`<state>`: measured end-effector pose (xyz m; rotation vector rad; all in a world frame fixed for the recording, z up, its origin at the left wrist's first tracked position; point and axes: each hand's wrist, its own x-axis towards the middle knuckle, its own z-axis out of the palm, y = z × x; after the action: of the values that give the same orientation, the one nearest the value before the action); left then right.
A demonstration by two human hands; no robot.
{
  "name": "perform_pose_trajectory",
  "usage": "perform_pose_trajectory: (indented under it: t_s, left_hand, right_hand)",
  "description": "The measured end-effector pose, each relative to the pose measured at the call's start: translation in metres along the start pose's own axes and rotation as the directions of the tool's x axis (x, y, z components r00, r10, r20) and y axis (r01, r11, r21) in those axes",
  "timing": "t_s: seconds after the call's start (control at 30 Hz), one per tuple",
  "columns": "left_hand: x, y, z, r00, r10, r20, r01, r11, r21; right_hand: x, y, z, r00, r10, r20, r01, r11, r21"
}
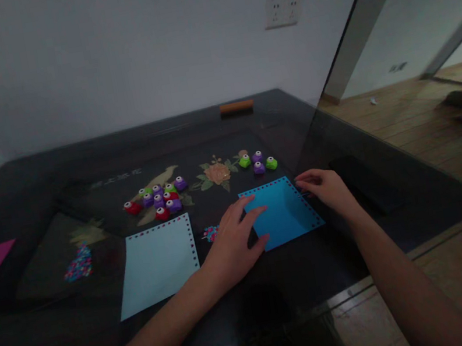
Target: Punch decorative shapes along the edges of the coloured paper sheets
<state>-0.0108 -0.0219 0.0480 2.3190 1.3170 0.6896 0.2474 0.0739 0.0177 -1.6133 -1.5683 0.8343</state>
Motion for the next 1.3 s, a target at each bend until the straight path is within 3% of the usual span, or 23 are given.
perform_pose_trajectory:
  t_s: [0.17,0.3,0.43,0.53,0.63,0.77,0.9,1.0,1.07,1.13,1.3]
  left_hand:
    - [-0.012,-0.016,-0.04,0.995,-0.016,-0.098,0.015,1.0,-0.017]
    - [-0.047,-0.07,-0.071,0.964,-0.074,-0.256,0.108,0.987,0.122]
    - [-0.083,-0.131,-0.092,0.916,-0.151,-0.371,0.271,0.916,0.296]
    - [-0.097,-0.155,-0.099,0.89,-0.192,-0.414,0.328,0.9,0.286]
    - [-0.099,-0.159,-0.101,0.901,-0.196,-0.388,0.304,0.922,0.24]
    - [-0.099,-0.155,-0.099,0.919,-0.229,-0.319,0.302,0.932,0.2]
    - [-0.101,-0.155,-0.098,0.931,-0.264,-0.253,0.314,0.932,0.183]
    - [-0.102,-0.157,-0.101,0.94,-0.284,-0.188,0.318,0.929,0.188]
    - [-0.103,-0.156,-0.104,0.94,-0.301,-0.16,0.33,0.921,0.208]
    - [-0.104,-0.155,-0.106,0.929,-0.336,-0.154,0.366,0.896,0.251]
    - [-0.107,-0.155,-0.102,0.903,-0.415,-0.11,0.428,0.846,0.319]
  right_hand:
    - [0.0,0.001,-0.001,1.0,0.01,-0.02,-0.01,1.0,-0.01]
    - [0.002,0.002,-0.001,1.0,0.014,-0.028,-0.013,1.0,0.003]
    - [0.003,0.004,0.001,0.998,-0.01,-0.055,0.012,0.999,0.041]
    - [0.003,0.002,0.003,0.995,-0.052,-0.088,0.056,0.998,0.042]
    - [0.0,-0.014,0.007,0.99,-0.108,-0.096,0.108,0.994,-0.003]
    - [-0.007,-0.061,0.025,0.961,-0.275,-0.036,0.27,0.957,-0.107]
    - [-0.015,-0.115,0.073,0.879,-0.444,0.173,0.461,0.885,-0.071]
    - [-0.019,-0.141,0.118,0.772,-0.498,0.395,0.567,0.82,-0.074]
    - [-0.02,-0.148,0.145,0.689,-0.501,0.523,0.653,0.743,-0.149]
    - [-0.021,-0.15,0.166,0.637,-0.482,0.602,0.716,0.659,-0.23]
    - [-0.024,-0.142,0.19,0.614,-0.436,0.658,0.754,0.571,-0.324]
